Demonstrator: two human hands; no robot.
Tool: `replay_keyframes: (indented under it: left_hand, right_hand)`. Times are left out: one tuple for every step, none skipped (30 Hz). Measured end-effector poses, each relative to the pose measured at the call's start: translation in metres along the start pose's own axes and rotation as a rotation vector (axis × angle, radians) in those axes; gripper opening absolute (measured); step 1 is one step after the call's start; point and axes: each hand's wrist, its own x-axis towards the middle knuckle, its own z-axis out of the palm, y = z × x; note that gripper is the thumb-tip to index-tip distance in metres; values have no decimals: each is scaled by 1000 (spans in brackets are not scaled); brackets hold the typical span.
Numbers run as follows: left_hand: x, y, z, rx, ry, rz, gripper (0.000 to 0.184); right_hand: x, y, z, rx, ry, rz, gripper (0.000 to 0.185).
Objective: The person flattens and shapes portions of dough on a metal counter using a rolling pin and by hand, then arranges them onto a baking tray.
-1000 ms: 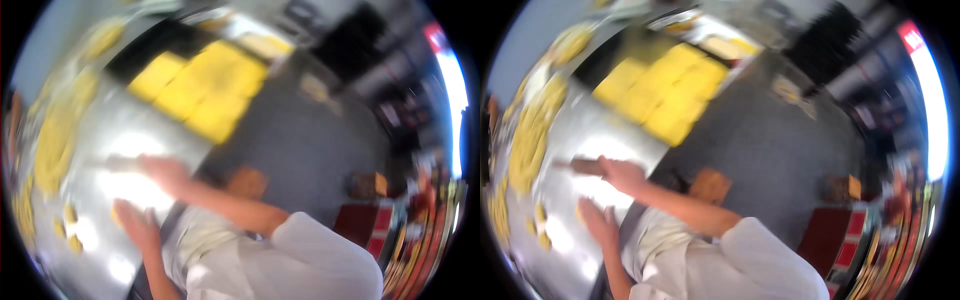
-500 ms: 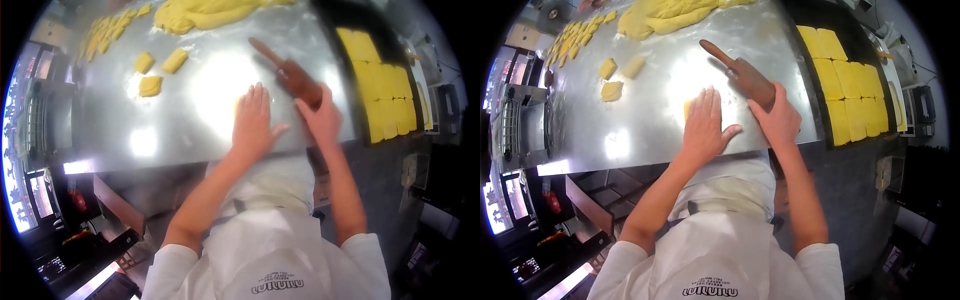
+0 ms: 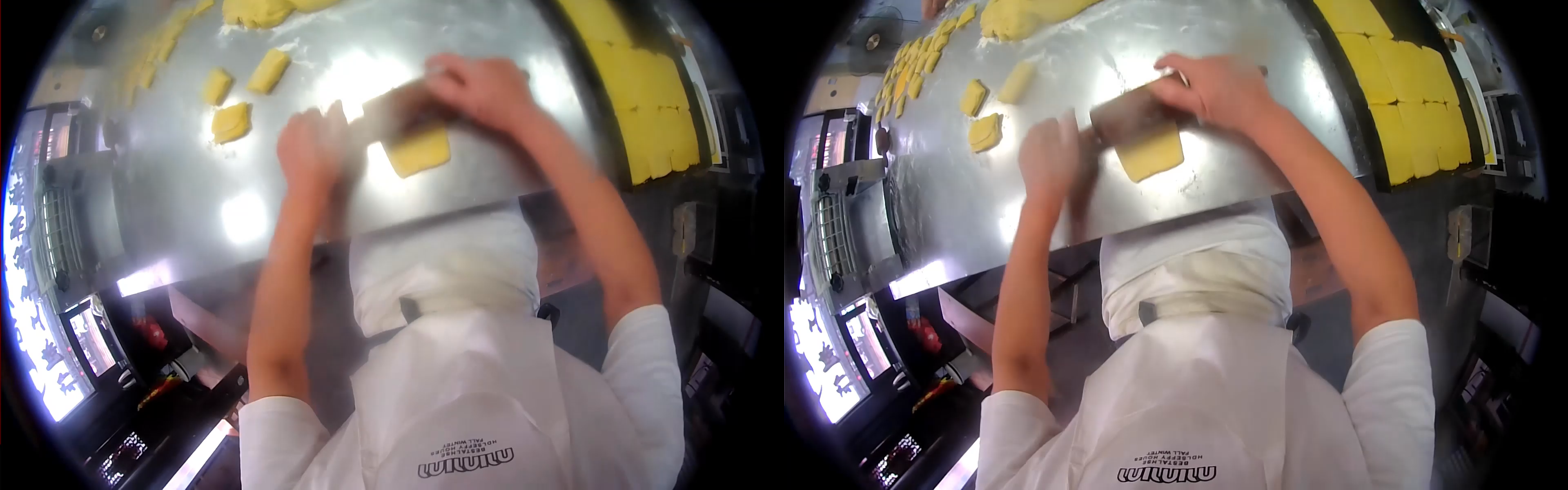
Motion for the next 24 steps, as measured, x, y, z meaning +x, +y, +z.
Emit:
replay_keyframes:
  left_hand:
    - [-8, -2, 5, -58, 9, -15, 22]
    - [-10, -5, 9, -115, 28, -27, 23]
    - [-6, -6, 11, -172, 66, -39, 25]
    - [-18, 1, 3, -84, 158, 103, 19]
    - [-39, 12, -9, 5, 245, 245, 15]
    - [-58, 23, -15, -76, 194, 137, 12]
    - [-67, 29, -17, -156, 141, 32, 10]
    - [-61, 26, -12, -116, 146, 50, 10]
    - [-56, 23, -9, -78, 133, 66, 11]
    - [-53, 19, -9, -40, 112, 87, 11]
    - [-34, 15, -9, 4, 161, 159, 25]
    - [-15, 5, 0, -76, 124, 41, 26]
    - [-7, 1, 3, -157, 77, -78, 26]
    - [-14, 1, 4, -95, 132, 25, 27]
    - [-24, 4, -1, -31, 188, 127, 29]
    - [-36, 6, -6, 35, 248, 228, 30]
    - [-58, 8, 2, -123, 216, 103, 30]
    - [-69, 32, -15, -244, 273, 36, 37]
    - [-77, 44, -25, -225, 185, -23, 40]
    - [-77, 46, -25, -215, 127, -46, 37]
    - [-79, 44, -26, -203, 63, -72, 35]
    - [-74, 38, -25, -251, -21, -128, 38]
    - [-59, 26, -20, -297, -89, -182, 42]
    - [-46, 19, -17, -342, -160, -236, 46]
  right_hand:
    - [3, 0, 4, 87, 33, 24, 57]
    - [-5, -2, 7, 68, 39, 5, 58]
    - [-12, -5, 6, 37, 55, -24, 60]
    - [-23, -9, 4, 8, 67, -54, 62]
    - [-42, -19, -1, -67, 64, -87, 67]
    - [-59, -21, -2, -78, 67, -146, 69]
    - [-69, -21, -1, -89, 70, -203, 71]
    - [-71, -20, 0, -72, 99, -235, 68]
    - [-66, -20, 1, -37, 78, -167, 67]
    - [-51, -21, 3, 3, 55, -93, 66]
    - [-31, -17, 4, 27, 56, -30, 65]
    - [-12, -12, 7, 44, 77, 5, 61]
    - [-2, -10, 9, 66, 91, 43, 58]
    - [-2, -10, 10, 35, 105, 27, 63]
    - [-13, -14, 6, 23, 37, 24, 66]
    - [-33, -23, -1, 9, -28, 16, 70]
    - [-51, -27, -7, -10, -89, 7, 73]
    - [-71, -22, -3, -38, 42, -160, 76]
    - [-86, -16, 4, -68, 165, -324, 80]
    - [-90, -14, 6, -31, 189, -329, 79]
    - [-91, -17, 3, -19, 105, -233, 78]
    - [-82, -21, -3, -12, 28, -145, 77]
    - [-70, -20, -9, -14, -36, -66, 76]
    - [-62, -16, -11, 86, -30, 7, 68]
